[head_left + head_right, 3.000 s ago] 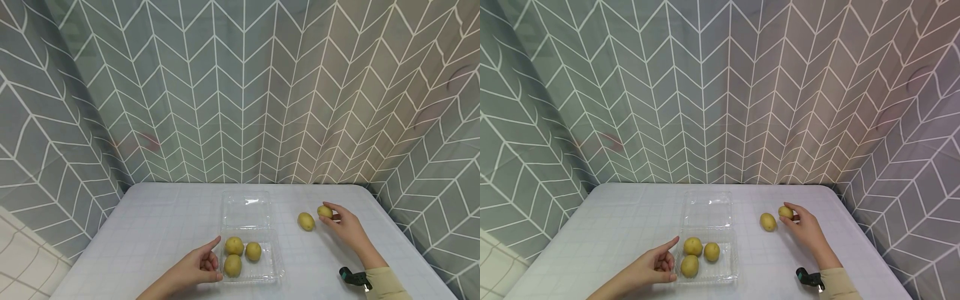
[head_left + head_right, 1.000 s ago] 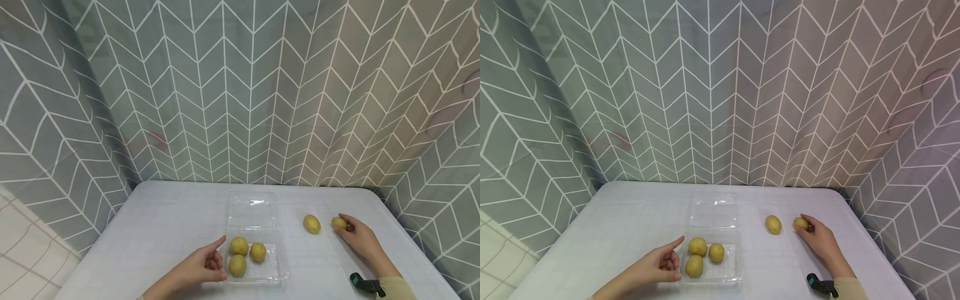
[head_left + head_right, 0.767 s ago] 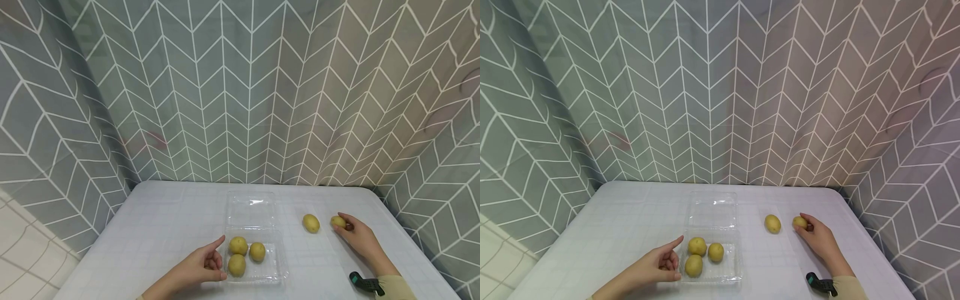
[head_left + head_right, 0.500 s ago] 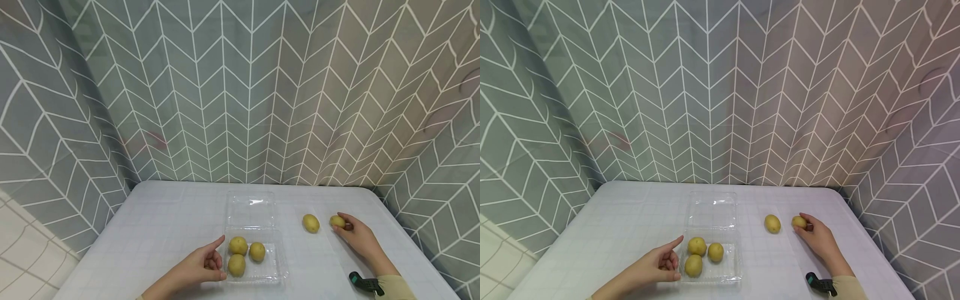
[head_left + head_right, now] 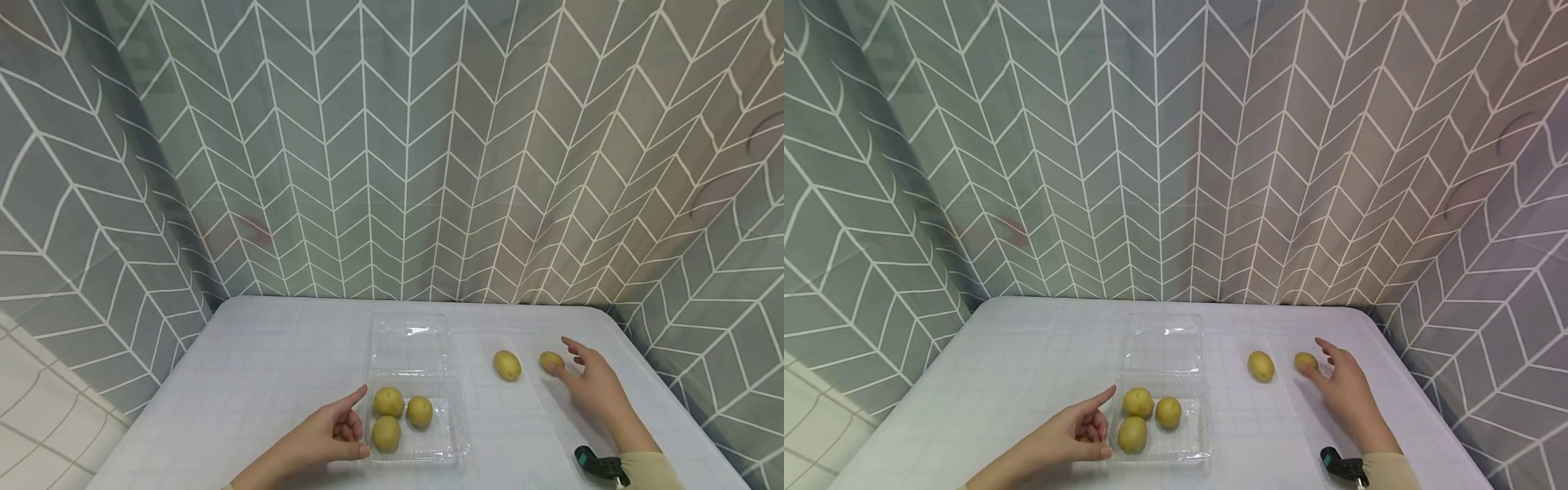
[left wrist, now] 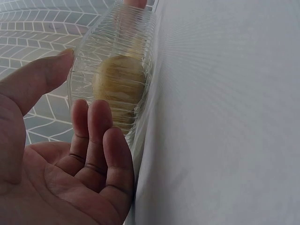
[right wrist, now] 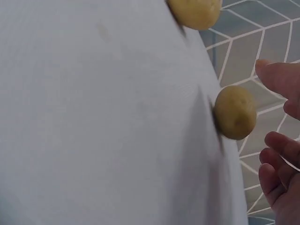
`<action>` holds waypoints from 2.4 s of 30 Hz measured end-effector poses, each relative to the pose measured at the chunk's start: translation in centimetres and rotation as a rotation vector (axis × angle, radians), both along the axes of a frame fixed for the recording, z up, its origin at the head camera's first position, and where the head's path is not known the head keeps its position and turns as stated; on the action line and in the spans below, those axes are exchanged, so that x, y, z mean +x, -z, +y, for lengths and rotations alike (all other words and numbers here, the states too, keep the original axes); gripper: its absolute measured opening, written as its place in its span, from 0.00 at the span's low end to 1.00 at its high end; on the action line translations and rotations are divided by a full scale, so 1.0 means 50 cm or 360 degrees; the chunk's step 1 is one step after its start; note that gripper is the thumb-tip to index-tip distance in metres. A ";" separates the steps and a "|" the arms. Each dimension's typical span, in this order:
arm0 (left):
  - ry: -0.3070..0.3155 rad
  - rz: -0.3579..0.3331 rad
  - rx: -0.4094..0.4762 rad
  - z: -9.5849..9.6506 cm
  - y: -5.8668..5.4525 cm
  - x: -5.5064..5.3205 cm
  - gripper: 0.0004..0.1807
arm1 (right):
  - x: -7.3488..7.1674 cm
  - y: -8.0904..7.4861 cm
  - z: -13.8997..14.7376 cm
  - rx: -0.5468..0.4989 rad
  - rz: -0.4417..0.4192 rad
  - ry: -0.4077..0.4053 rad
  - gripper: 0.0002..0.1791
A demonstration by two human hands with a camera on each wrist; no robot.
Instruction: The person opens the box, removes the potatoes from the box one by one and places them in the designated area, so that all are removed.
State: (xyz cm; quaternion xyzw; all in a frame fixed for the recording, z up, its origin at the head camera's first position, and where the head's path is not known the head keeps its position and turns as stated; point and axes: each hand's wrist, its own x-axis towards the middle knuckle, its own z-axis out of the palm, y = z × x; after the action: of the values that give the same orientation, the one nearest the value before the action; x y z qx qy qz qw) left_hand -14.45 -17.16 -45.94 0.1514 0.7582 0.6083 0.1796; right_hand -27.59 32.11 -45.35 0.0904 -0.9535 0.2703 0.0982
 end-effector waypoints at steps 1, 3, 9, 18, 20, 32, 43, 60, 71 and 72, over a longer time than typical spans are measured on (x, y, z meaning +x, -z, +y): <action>0.0003 0.0002 0.0000 0.000 0.000 0.000 0.54 | 0.001 -0.006 -0.001 -0.0002 0.0034 -0.0004 0.40; 0.0008 0.0000 0.0005 -0.001 0.000 0.000 0.54 | 0.005 -0.017 -0.004 -0.0011 0.0096 -0.0015 0.39; 0.0023 0.0009 0.0012 -0.002 0.002 -0.001 0.54 | 0.012 -0.045 -0.023 -0.0062 0.0239 -0.0073 0.39; 0.0007 0.0000 0.0025 0.000 0.004 -0.001 0.53 | 0.031 -0.084 -0.083 -0.0187 0.0208 -0.0211 0.40; 0.0005 -0.0005 0.0025 0.000 0.003 0.000 0.53 | 0.034 -0.090 -0.097 -0.0206 0.0223 -0.0251 0.39; 0.0009 -0.0003 0.0025 0.000 0.003 0.000 0.53 | 0.053 -0.106 -0.167 -0.0322 0.0219 -0.0467 0.35; 0.0014 -0.0007 0.0032 0.000 0.002 0.001 0.53 | 0.061 -0.090 -0.217 -0.0450 0.0150 -0.0661 0.34; 0.0000 0.0008 0.0011 0.000 0.008 -0.003 0.53 | 0.077 -0.066 -0.299 -0.0491 0.0044 -0.0874 0.33; 0.0028 0.0037 0.0028 -0.001 0.012 -0.002 0.52 | 0.086 -0.047 -0.337 -0.0457 0.0056 -0.1019 0.31; 0.0028 0.0038 0.0031 -0.001 0.012 -0.002 0.52 | 0.086 -0.044 -0.341 -0.0450 0.0054 -0.1040 0.31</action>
State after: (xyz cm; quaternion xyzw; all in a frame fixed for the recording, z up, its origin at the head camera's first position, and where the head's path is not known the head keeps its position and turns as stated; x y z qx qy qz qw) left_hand -14.55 -17.19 -46.54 0.1671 0.7530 0.6121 0.1744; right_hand -23.30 15.08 -43.15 0.3806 -0.8256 0.4152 0.0338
